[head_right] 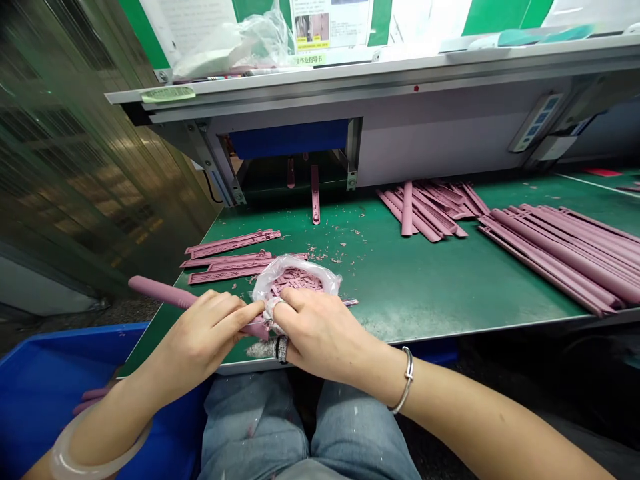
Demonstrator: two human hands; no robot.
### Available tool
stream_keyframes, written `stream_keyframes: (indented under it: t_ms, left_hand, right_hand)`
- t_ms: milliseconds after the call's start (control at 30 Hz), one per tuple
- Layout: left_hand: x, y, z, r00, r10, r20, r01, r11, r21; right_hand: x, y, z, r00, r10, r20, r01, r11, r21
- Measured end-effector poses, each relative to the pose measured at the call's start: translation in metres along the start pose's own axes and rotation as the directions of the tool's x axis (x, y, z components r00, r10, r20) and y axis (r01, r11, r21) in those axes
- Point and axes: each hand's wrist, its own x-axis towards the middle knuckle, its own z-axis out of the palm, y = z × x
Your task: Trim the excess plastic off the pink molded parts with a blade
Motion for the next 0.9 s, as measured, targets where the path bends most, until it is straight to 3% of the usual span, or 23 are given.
stream_keyframes:
  t_ms: [333,467,567,633,733,800,900]
  left_hand:
    - [0.003,0.007,-0.001,0.999,0.000,0.055,-0.001,1.000,0.028]
    - [0.005,0.014,-0.003,0.989,-0.113,0.095,0.119,0.991,-0.059]
    - [0.005,0.022,-0.005,0.951,-0.256,0.176,0.292,0.929,-0.229]
    - [0.005,0.027,-0.006,0.904,-0.349,0.245,0.420,0.828,-0.371]
    - [0.007,0.036,-0.004,0.820,-0.452,0.351,0.571,0.606,-0.553]
    - [0.007,0.041,0.000,0.766,-0.495,0.410,0.620,0.402,-0.673]
    - [0.007,0.050,0.008,0.706,-0.524,0.477,0.597,0.077,-0.799]
  right_hand:
    - [-0.004,0.003,0.003,0.997,-0.006,-0.073,0.009,0.999,0.043]
    - [-0.007,0.002,0.005,0.995,0.008,-0.099,-0.005,0.999,0.034]
    - [-0.008,0.001,0.006,0.994,0.012,-0.105,-0.011,1.000,0.014]
    - [-0.010,-0.001,0.006,0.994,0.014,-0.105,-0.014,1.000,0.001]
    - [-0.011,-0.003,0.006,0.995,0.026,-0.094,-0.028,1.000,-0.015]
    - [-0.011,-0.004,0.006,0.995,0.035,-0.096,-0.037,0.999,-0.019]
    - [-0.008,-0.004,0.004,0.987,0.066,-0.144,-0.070,0.997,-0.021]
